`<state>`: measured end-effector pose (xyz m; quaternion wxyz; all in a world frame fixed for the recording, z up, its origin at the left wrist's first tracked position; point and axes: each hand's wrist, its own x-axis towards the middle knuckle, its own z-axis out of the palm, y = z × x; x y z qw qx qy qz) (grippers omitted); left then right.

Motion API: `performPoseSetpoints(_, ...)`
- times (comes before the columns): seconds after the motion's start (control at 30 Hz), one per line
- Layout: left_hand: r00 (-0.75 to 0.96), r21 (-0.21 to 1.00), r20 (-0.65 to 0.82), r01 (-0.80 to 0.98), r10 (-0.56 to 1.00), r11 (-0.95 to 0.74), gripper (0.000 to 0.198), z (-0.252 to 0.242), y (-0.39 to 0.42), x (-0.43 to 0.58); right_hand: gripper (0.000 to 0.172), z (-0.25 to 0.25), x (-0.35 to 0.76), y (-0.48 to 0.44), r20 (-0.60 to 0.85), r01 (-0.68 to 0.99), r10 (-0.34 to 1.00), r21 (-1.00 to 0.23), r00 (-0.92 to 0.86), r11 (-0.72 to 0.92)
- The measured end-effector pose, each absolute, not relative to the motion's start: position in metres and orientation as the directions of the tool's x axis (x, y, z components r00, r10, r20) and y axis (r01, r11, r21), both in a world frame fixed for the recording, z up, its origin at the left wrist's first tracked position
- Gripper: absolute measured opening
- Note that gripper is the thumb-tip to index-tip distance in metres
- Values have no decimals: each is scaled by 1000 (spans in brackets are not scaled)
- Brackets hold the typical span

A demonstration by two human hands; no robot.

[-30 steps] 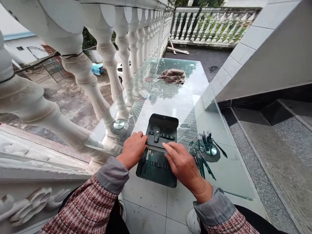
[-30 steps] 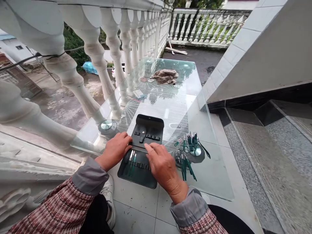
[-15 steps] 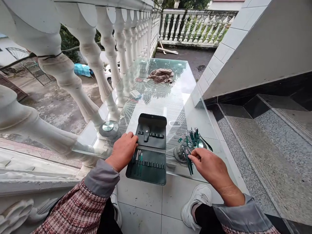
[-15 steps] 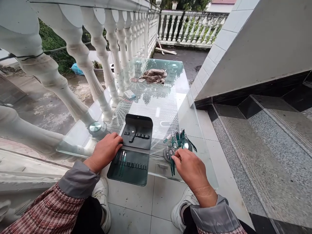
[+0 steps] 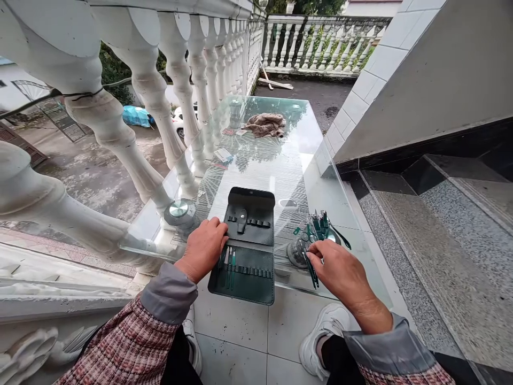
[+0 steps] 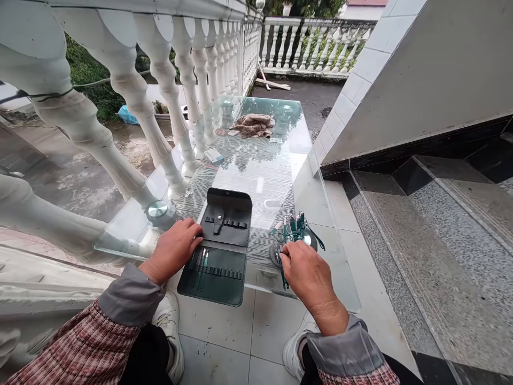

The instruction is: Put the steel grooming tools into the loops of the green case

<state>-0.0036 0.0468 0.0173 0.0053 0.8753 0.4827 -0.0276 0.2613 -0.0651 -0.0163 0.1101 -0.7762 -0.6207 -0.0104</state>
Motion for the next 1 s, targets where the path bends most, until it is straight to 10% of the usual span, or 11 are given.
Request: performPoseSetpoints(1.0,544,-46,-36,837,838,-545,11,15,47,-4,22,-9,254,-56,13,949,951,-53,310,-309)
